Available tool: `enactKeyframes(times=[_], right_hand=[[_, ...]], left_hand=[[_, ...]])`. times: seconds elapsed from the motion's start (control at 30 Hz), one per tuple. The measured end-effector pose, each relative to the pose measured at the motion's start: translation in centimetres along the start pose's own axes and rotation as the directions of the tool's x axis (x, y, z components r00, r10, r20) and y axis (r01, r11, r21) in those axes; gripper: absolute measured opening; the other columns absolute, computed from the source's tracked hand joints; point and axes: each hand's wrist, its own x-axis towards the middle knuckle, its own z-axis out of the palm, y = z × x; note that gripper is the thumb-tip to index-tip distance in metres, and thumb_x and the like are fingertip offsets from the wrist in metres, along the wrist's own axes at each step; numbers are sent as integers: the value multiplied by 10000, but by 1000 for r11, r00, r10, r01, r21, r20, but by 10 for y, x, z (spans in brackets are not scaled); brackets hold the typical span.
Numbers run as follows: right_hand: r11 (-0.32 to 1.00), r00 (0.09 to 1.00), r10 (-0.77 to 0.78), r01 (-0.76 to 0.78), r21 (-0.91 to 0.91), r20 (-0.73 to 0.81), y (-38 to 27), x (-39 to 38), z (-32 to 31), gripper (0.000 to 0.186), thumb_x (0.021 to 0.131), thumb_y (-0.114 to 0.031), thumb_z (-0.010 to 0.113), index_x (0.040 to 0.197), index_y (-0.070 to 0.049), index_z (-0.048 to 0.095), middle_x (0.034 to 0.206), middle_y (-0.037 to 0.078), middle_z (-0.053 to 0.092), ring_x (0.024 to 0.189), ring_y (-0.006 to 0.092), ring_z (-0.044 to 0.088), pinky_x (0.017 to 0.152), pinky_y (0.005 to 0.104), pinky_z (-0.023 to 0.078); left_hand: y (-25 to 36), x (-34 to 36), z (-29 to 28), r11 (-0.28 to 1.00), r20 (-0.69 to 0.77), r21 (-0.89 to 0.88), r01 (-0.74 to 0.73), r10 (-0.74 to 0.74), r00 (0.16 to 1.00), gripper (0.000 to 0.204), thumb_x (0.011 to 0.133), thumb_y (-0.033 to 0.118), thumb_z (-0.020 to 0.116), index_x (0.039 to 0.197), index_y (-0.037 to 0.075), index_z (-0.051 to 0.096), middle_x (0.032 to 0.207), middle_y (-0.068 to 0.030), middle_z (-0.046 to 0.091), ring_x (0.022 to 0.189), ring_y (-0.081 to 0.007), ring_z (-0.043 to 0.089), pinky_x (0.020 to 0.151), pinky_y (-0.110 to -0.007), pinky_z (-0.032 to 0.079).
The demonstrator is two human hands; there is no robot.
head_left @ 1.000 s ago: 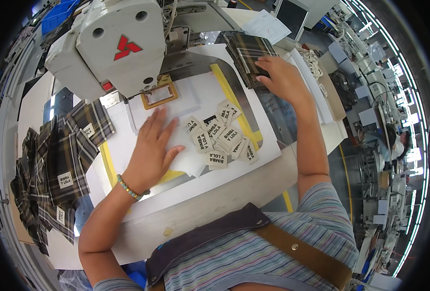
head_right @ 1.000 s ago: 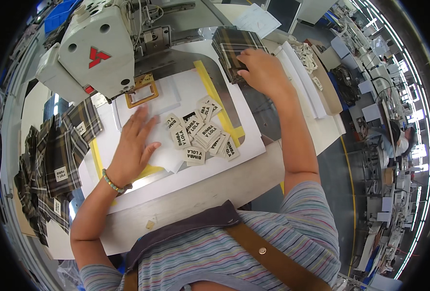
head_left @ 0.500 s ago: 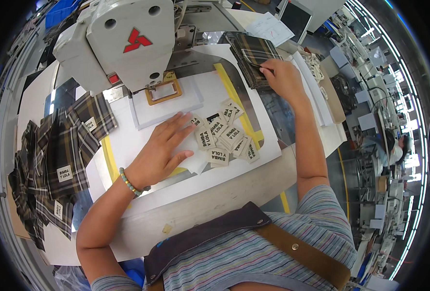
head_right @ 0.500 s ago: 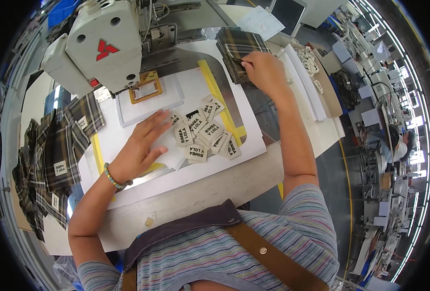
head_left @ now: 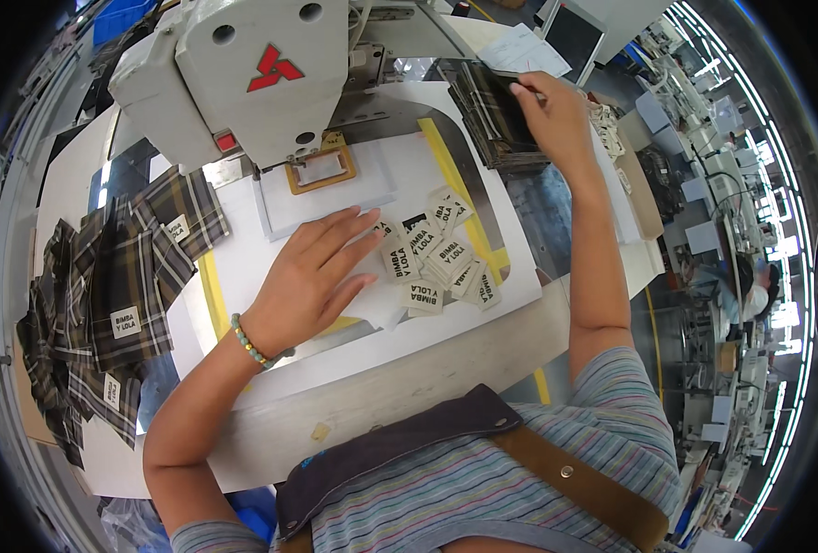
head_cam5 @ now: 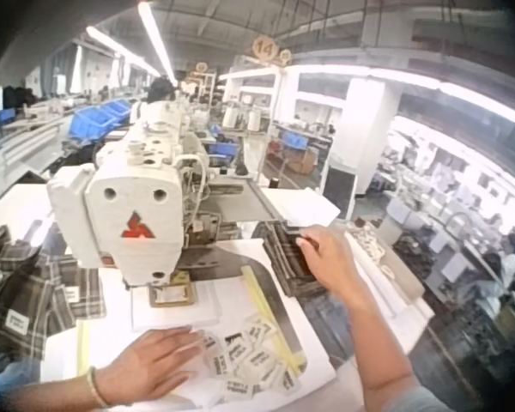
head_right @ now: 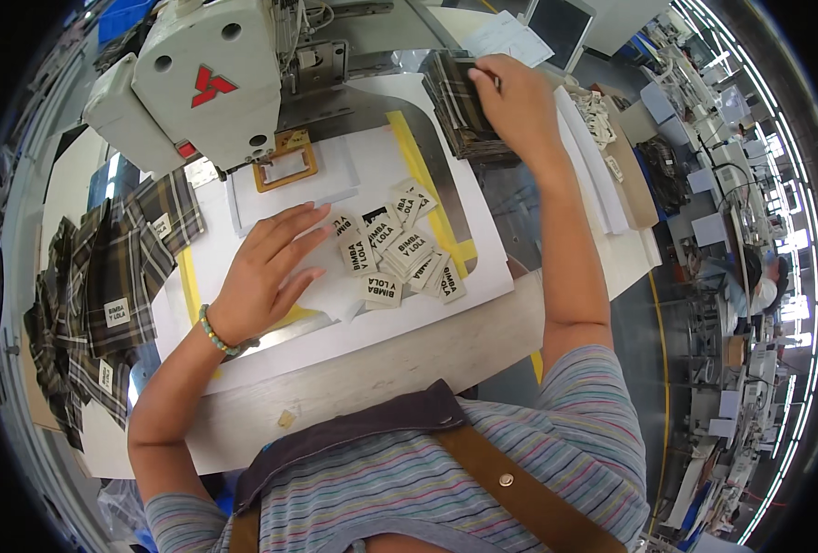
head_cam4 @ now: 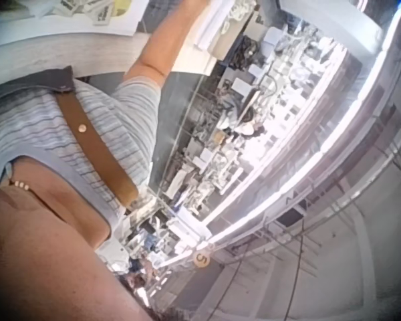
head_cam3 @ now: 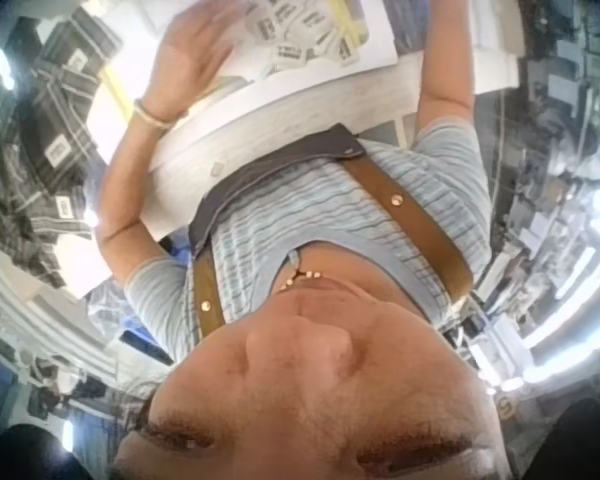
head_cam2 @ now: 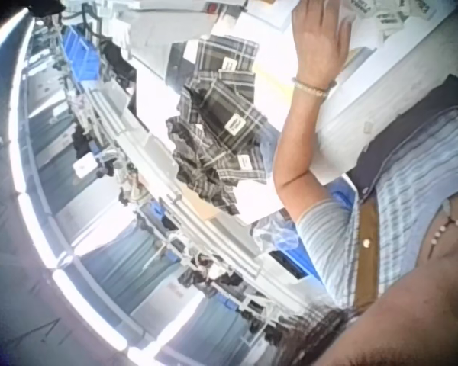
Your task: The person uses a sewing machine to attach small rectangular labels to plaid fabric pieces. They pick up a fabric piece and a label, align them under the presser foot, and sew the label onto the fabric. The finished items are placed in a pile to the left.
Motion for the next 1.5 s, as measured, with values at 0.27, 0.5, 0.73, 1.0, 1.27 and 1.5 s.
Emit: enactKeyframes(times=[0.27, 0.5, 0.73, 1.0, 1.27, 1.5], right_hand=[[875, 827, -464, 484, 18, 319, -94, -46, 77, 106, 890, -131, 710, 925, -73, 790, 924, 64, 768, 938, 274, 752, 759, 409, 618], [886, 850, -463, 437, 152, 253, -107, -71, 75, 90, 857, -130, 774, 906, -56, 760, 952, 47, 750, 909, 268, 720, 746, 403, 603], [871, 856, -467, 489, -51, 221, -63, -82, 60, 42, 812, -98, 752, 838, -66, 742, 907, 37, 705, 914, 232, 684, 754, 364, 570], [847, 825, -530, 525, 82, 196, -84, -76, 81, 38, 838, -78, 734, 813, -59, 712, 905, 42, 704, 904, 236, 679, 747, 373, 571], [875, 811, -479, 412, 255, 335, -95, -82, 83, 257, 986, -146, 733, 1203, -9, 755, 1316, 102, 733, 1262, 299, 645, 1047, 434, 540], [891, 805, -444, 350, 288, 394, -86, -90, 90, 421, 1065, -243, 665, 1422, -20, 682, 1569, 99, 618, 1572, 314, 410, 1301, 500, 328]], left_hand=[[-9, 25, 19, 940, -53, 340, -35, 56, 997, 389, 893, 41, 749, 1267, 0, 655, 1447, -164, 659, 1142, -330, 705, 921, -404, 607], [-44, 58, 44, 951, -160, 270, 148, -107, 981, 323, 887, 14, 724, 1192, 34, 619, 1104, -130, 710, 984, -336, 715, 815, -433, 597], [-51, 54, 41, 944, -284, 305, 124, -34, 958, 148, 866, 11, 743, 1008, 41, 713, 941, -95, 691, 877, -310, 706, 743, -431, 592], [-57, 9, 7, 889, -187, 445, 110, -27, 982, 121, 840, 10, 755, 952, 46, 727, 931, -80, 701, 855, -279, 696, 732, -407, 587], [-57, -34, -29, 816, -125, 551, 173, -124, 984, 264, 838, -41, 708, 1094, 5, 760, 1190, -79, 763, 1037, -285, 701, 899, -392, 599], [-27, -42, -28, 895, -41, 387, 219, -221, 974, 445, 934, 5, 716, 1377, 5, 671, 1424, -102, 707, 1332, -363, 626, 1096, -458, 542]])
